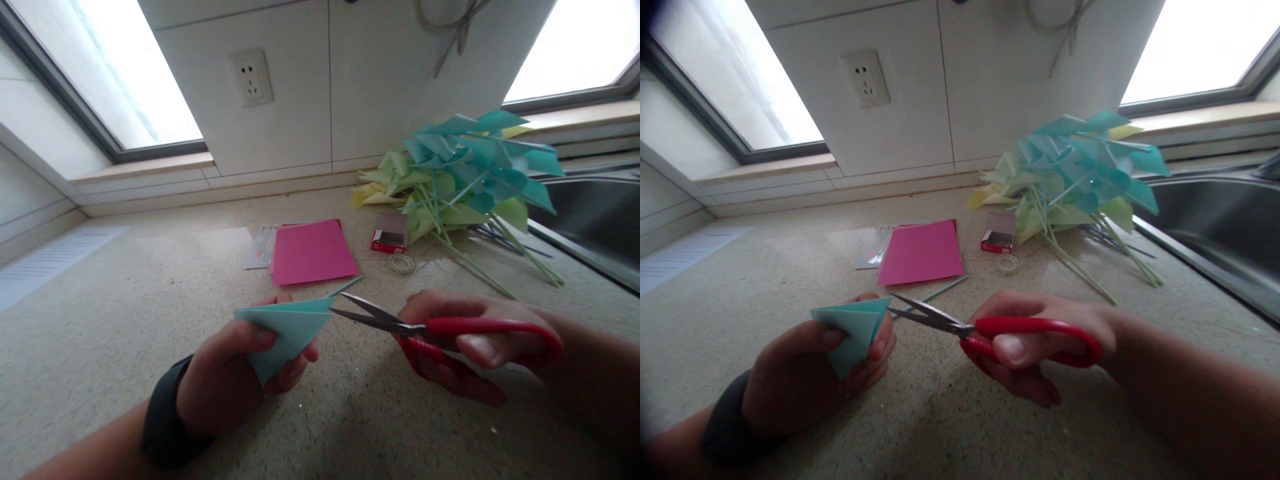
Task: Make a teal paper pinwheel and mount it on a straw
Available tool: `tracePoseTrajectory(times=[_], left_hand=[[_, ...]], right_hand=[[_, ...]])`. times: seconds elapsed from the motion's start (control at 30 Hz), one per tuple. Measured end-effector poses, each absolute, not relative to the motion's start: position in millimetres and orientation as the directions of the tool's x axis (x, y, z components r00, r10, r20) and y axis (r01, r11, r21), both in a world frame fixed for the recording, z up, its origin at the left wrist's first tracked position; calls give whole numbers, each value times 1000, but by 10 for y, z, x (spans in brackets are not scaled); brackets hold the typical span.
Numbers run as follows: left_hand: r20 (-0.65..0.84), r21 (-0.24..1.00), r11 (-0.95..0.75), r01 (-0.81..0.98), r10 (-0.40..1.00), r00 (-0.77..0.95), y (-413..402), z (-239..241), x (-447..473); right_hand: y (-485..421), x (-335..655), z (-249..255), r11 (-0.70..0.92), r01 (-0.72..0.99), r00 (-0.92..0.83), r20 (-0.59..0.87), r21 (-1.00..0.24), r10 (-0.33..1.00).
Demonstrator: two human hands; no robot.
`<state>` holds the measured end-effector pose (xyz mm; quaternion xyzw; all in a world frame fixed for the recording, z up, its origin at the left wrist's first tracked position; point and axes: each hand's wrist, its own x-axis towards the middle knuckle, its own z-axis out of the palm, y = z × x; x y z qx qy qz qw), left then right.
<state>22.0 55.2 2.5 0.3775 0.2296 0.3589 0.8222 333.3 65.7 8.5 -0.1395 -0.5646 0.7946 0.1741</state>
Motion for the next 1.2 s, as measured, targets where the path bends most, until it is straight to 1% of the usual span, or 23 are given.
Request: tracePoseTrajectory(times=[0.2, 0.4, 0.5, 0.6, 0.67, 0.7, 0.77, 0.8, 0.87, 0.93, 1.03, 1.2], left_hand=[[-111, 786, 464, -408, 755, 646, 561, 32, 215], [-112, 783, 471, -406, 749, 653, 563, 19, 210], [-123, 780, 478, -405, 751, 649, 562, 2, 204], [-129, 783, 478, -397, 750, 649, 564, -1, 200], [-110, 804, 458, -380, 742, 661, 576, 11, 195], [-88, 826, 430, -365, 738, 669, 585, 22, 189], [-37, 881, 347, -322, 728, 685, 608, 55, 171], [-16, 907, 300, -295, 724, 689, 618, 76, 161], [-2, 949, 218, -227, 726, 688, 633, 126, 145], [-8, 975, 157, -157, 735, 678, 635, 177, 143], [-12, 991, 100, -91, 739, 674, 623, 228, 167], [-30, 994, 91, -58, 753, 657, 615, 204, 202]], right_hand=[[655, 3308, 135, -311, -97, -904, -47, -946, 426], [546, 3331, 110, -265, -156, -828, -21, -952, 561], [535, 3340, 92, -276, -153, -845, -19, -949, 534], [566, 3331, 119, -278, -144, -838, -32, -950, 544], [605, 3329, 173, -280, -126, -851, -42, -952, 524], [629, 3334, 208, -280, -101, -871, -51, -955, 488], [678, 3359, 279, -269, -6, -914, -103, -963, 392], [700, 3377, 307, -256, 52, -917, -148, -965, 371], [737, 3415, 334, -238, 132, -897, -218, -962, 384], [763, 3440, 322, -239, 127, -903, -212, -963, 375], [792, 3443, 276, -251, 74, -934, -155, -965, 323], [818, 3426, 255, -249, 87, -945, -159, -964, 284]])
